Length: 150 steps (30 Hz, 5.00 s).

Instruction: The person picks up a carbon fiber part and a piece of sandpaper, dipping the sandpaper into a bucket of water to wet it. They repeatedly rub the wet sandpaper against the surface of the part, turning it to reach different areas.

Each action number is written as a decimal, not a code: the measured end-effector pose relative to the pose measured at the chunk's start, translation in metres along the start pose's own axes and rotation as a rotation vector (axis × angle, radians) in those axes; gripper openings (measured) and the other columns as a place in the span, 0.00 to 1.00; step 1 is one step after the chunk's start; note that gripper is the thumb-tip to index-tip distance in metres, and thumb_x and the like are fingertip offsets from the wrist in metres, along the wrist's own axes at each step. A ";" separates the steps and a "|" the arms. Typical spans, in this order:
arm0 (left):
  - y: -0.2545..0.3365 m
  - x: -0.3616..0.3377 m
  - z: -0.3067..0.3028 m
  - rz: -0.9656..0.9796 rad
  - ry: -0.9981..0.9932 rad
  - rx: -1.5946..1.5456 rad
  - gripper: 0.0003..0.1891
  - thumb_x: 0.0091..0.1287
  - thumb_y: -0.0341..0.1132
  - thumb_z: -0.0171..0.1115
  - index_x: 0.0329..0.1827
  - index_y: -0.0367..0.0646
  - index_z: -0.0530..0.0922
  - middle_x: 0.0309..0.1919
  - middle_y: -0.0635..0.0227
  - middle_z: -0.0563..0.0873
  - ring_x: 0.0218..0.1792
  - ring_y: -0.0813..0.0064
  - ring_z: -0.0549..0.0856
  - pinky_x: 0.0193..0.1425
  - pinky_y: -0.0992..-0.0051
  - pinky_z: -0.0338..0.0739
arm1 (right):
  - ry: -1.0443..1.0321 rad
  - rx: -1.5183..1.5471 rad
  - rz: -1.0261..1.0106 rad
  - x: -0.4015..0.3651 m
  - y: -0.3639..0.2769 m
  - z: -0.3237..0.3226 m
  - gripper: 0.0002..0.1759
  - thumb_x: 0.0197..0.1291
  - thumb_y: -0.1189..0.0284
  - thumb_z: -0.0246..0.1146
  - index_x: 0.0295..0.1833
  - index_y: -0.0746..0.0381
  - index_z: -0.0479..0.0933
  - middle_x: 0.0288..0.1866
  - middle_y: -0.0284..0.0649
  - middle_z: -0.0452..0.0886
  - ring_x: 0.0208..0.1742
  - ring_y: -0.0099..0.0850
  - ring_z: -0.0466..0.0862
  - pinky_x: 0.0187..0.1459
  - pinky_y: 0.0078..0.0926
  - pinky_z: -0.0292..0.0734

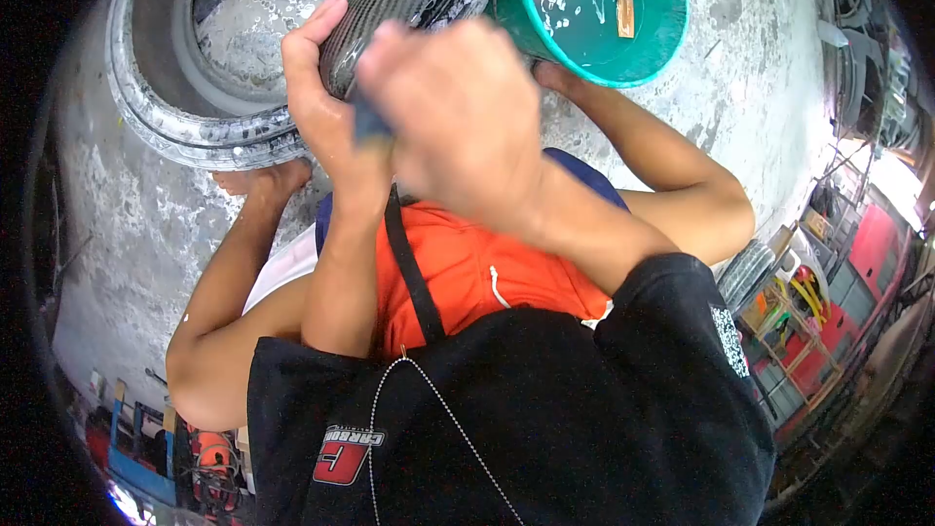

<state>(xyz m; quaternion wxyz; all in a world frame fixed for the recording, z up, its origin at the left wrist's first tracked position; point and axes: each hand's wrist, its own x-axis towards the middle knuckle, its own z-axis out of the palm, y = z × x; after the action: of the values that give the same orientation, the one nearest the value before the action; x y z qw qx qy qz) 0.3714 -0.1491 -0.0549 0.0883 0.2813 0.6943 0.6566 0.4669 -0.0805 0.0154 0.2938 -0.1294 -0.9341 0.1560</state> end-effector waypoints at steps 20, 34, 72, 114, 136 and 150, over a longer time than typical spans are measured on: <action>0.004 0.002 0.000 0.015 -0.031 0.048 0.29 0.47 0.19 0.68 0.57 0.35 0.76 0.56 0.46 0.83 0.59 0.47 0.84 0.69 0.58 0.75 | 0.036 -0.009 0.121 0.001 0.009 0.003 0.16 0.42 0.79 0.71 0.42 0.61 0.85 0.44 0.37 0.89 0.40 0.42 0.87 0.43 0.36 0.82; 0.008 0.000 -0.005 0.030 -0.068 0.024 0.30 0.49 0.25 0.75 0.59 0.34 0.77 0.61 0.46 0.81 0.63 0.49 0.82 0.72 0.59 0.73 | 0.046 -0.076 0.087 0.014 0.011 0.011 0.25 0.34 0.77 0.71 0.47 0.59 0.87 0.47 0.39 0.90 0.41 0.40 0.88 0.42 0.36 0.84; 0.006 0.009 -0.017 -0.140 0.001 -0.064 0.28 0.49 0.17 0.64 0.58 0.33 0.76 0.59 0.47 0.83 0.65 0.52 0.81 0.74 0.62 0.72 | -0.076 0.045 0.411 0.039 0.050 -0.045 0.32 0.57 0.83 0.67 0.68 0.48 0.82 0.38 0.41 0.89 0.42 0.37 0.90 0.41 0.34 0.84; -0.004 0.001 -0.021 -0.062 -0.005 0.018 0.27 0.46 0.22 0.69 0.54 0.35 0.76 0.55 0.46 0.84 0.59 0.45 0.84 0.67 0.58 0.77 | -0.363 0.592 -0.084 0.051 0.038 0.012 0.17 0.48 0.93 0.69 0.43 0.64 0.87 0.51 0.45 0.89 0.53 0.37 0.88 0.53 0.33 0.86; -0.004 -0.001 -0.025 -0.054 -0.038 -0.053 0.27 0.48 0.21 0.67 0.56 0.33 0.76 0.56 0.46 0.84 0.60 0.51 0.84 0.68 0.61 0.76 | -0.367 0.600 -0.163 0.049 0.029 0.007 0.21 0.37 0.89 0.63 0.41 0.61 0.85 0.47 0.39 0.89 0.51 0.42 0.86 0.55 0.42 0.77; 0.033 0.027 -0.053 0.142 -0.042 0.167 0.29 0.51 0.13 0.55 0.61 0.31 0.72 0.68 0.43 0.78 0.72 0.50 0.77 0.80 0.55 0.65 | -0.355 1.503 0.943 0.022 0.075 -0.077 0.51 0.60 0.63 0.77 0.82 0.70 0.59 0.47 0.40 0.90 0.49 0.32 0.90 0.47 0.23 0.84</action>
<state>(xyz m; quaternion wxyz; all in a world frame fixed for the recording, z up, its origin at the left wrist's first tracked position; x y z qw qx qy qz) 0.3326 -0.1820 -0.0097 0.0325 0.3498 0.7229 0.5950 0.5060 0.0120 0.0591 0.0581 -0.2470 -0.4675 0.8468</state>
